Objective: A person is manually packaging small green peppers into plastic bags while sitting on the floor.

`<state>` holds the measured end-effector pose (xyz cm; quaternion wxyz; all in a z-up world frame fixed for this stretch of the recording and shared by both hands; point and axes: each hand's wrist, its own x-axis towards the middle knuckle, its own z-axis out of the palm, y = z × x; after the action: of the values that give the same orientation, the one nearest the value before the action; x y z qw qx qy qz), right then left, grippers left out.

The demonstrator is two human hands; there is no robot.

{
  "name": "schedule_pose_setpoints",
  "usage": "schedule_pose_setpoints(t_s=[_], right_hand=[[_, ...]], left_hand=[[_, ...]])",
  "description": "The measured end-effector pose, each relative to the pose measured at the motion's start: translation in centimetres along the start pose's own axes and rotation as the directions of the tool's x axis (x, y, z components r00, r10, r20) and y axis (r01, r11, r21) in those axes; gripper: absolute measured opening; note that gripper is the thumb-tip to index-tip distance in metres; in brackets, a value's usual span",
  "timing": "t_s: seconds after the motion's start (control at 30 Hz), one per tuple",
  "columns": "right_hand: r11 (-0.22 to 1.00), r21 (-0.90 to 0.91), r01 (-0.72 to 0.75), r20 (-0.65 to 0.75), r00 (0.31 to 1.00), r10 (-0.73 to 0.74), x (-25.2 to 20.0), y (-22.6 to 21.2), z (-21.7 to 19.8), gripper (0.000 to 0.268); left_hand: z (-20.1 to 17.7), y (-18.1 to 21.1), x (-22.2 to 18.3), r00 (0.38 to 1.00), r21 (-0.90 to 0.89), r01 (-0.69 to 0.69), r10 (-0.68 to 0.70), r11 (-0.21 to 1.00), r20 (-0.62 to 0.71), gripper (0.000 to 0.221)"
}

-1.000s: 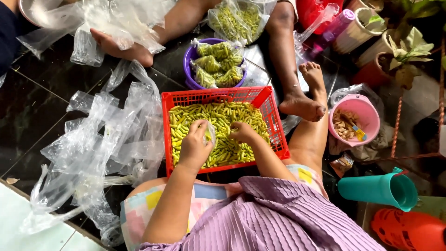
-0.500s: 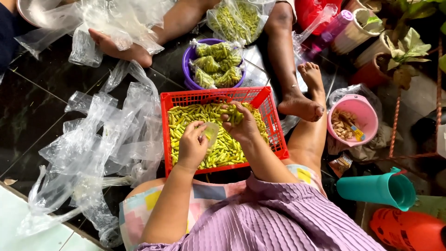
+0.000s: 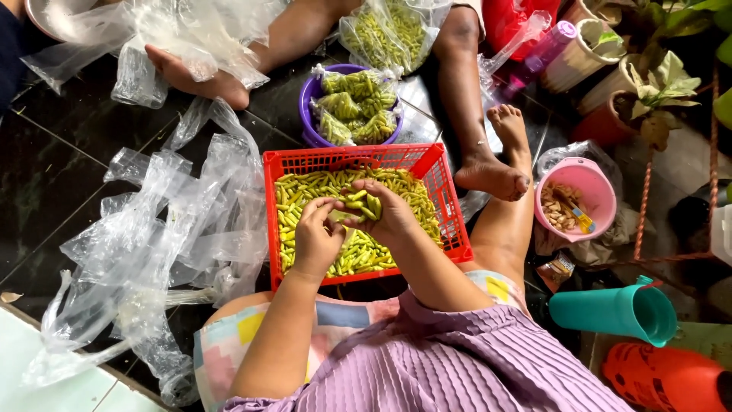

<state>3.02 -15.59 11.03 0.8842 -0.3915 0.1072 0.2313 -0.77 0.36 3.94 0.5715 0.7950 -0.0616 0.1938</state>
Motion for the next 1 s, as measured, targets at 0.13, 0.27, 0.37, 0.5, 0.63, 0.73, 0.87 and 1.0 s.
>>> schedule_pose_setpoints(t_s=[0.13, 0.27, 0.37, 0.5, 0.63, 0.73, 0.87, 1.0], right_hand=[[1.000, -0.001, 0.026, -0.010, 1.000, -0.026, 0.3, 0.4, -0.6, 0.027], [0.991, 0.017, 0.130, -0.051, 0.990, -0.129, 1.0, 0.9, -0.9, 0.024], [0.975, 0.019, 0.223, -0.071, 0.973, -0.221, 1.3, 1.4, -0.5, 0.023], [0.929, 0.022, 0.369, -0.036, 0.929, -0.368, 1.7, 2.4, -0.5, 0.028], [0.903, 0.016, 0.429, -0.020, 0.903, -0.428, 1.6, 2.8, -0.4, 0.033], [0.889, 0.007, 0.457, -0.012, 0.889, -0.457, 1.6, 3.0, -0.5, 0.038], [0.863, 0.008, 0.505, 0.005, 0.863, -0.505, 1.9, 3.5, -0.6, 0.043], [0.840, 0.011, 0.542, 0.016, 0.840, -0.543, 2.2, 4.1, -1.0, 0.049]], left_hand=[[-0.1, 0.5, 0.0, 0.999, -0.020, 0.033, -0.033, 0.999, 0.006, 0.044], [0.2, 0.3, -0.1, 0.999, -0.007, 0.042, -0.042, 0.999, 0.002, 0.045], [0.2, 0.5, -0.1, 0.999, -0.019, 0.048, -0.048, 0.999, 0.002, 0.046], [0.2, 0.5, 0.0, 0.998, -0.029, 0.060, -0.060, 0.998, 0.005, 0.046], [0.1, 0.4, 0.0, 0.998, -0.033, 0.055, -0.054, 0.998, 0.011, 0.046], [0.1, 0.5, 0.0, 0.999, -0.025, 0.044, -0.044, 0.999, 0.010, 0.047], [0.1, 0.5, 0.0, 0.999, -0.026, 0.039, -0.039, 0.999, 0.007, 0.046], [0.3, 0.1, 0.0, 1.000, -0.015, 0.028, -0.028, 1.000, -0.001, 0.047]])
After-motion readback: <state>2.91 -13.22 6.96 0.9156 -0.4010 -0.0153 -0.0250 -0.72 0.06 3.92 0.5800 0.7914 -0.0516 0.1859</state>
